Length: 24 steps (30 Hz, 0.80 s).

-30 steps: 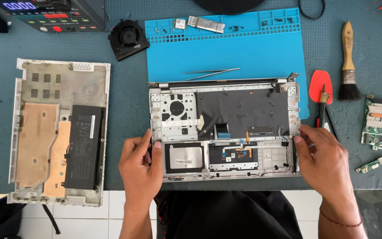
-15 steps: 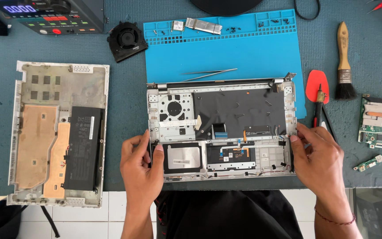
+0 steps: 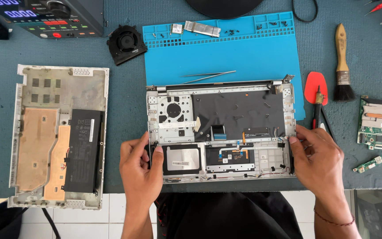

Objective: The person aligns and places a laptop motherboard into the laptop chassis. They then use tweezers to connect small ribbon cables and connectors on the motherboard.

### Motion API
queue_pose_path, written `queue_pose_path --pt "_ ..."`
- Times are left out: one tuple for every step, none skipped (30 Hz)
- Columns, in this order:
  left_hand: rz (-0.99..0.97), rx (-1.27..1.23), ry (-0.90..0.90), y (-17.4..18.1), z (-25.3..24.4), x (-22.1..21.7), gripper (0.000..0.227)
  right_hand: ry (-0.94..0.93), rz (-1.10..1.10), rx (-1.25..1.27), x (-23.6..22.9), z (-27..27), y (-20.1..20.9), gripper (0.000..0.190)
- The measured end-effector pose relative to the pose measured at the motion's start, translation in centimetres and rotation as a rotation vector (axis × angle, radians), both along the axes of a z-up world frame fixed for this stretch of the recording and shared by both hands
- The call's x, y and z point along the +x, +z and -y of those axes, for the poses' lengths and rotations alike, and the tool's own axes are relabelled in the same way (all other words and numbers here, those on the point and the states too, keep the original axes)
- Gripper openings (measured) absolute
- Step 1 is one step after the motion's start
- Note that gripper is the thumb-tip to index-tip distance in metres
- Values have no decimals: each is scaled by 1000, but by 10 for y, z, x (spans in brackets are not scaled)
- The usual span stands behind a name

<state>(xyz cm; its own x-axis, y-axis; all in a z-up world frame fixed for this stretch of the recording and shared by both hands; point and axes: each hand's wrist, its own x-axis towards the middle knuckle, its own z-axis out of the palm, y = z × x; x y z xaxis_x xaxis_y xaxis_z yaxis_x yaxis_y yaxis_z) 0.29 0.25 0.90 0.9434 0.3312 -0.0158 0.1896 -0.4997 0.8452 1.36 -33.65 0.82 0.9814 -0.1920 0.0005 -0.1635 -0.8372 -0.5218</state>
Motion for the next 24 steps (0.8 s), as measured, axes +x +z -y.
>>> queue_pose_path --pt "1 0 2 2 0 0 42 2 1 0 0 -1 1 26" --pt "-27 -21 12 3 -1 -1 41 -16 8 37 0 -3 3 25" --pt "-54 -42 22 5 -1 -1 41 -35 16 74 0 -4 4 24" --pt "-55 -42 22 9 -1 -3 41 -34 15 74 0 -5 7 24" --pt "-91 -61 26 13 -2 -4 40 -67 -23 115 0 -7 11 25" --pt "-127 -80 29 16 -2 -5 40 -101 -60 154 0 -8 14 26" --pt "-127 -81 28 17 -3 -7 40 -103 -60 153 -1 -9 16 26" --pt "-138 -136 31 17 -4 -10 39 -138 -87 169 -1 -9 18 26" --pt "-148 -191 35 18 -5 -14 39 -174 -113 186 -2 -9 20 26" --pt "-148 -192 36 14 -6 -17 39 -172 -113 185 -2 -9 20 26" --pt "-126 -310 53 10 -8 -21 37 -243 -149 223 -3 -9 21 27" --pt "-104 -429 67 6 -10 -25 36 -318 -186 262 -5 -9 21 28" --pt "-105 -430 66 4 -10 -28 36 -319 -186 260 -7 -8 19 28" --pt "-93 -484 82 1 -10 -30 36 -336 -192 257 -9 -7 17 27" --pt "-80 -538 98 -2 -10 -32 35 -352 -198 253 -10 -6 14 27" --pt "-80 -538 102 -5 -12 -34 35 -348 -199 253 -11 -8 15 27" --pt "-58 -600 109 -8 -13 -36 34 -367 -176 302 -11 -11 16 25" --pt "-34 -663 114 -12 -15 -36 32 -387 -150 352 -12 -13 17 24" --pt "-32 -664 114 -15 -16 -38 32 -386 -148 351 -13 -11 15 24" --pt "-58 -739 159 -18 -17 -39 30 -393 -128 354 -15 -10 13 25" --pt "-85 -813 204 -21 -18 -40 28 -400 -108 357 -17 -8 12 25" --pt "-82 -814 200 -23 -19 -41 28 -402 -104 357 -16 -9 14 25" --pt "-87 -880 207 -25 -20 -41 19 -430 -109 394 -15 -11 16 25" --pt "-94 -946 214 -27 -21 -42 11 -458 -115 432 -14 -12 18 25"
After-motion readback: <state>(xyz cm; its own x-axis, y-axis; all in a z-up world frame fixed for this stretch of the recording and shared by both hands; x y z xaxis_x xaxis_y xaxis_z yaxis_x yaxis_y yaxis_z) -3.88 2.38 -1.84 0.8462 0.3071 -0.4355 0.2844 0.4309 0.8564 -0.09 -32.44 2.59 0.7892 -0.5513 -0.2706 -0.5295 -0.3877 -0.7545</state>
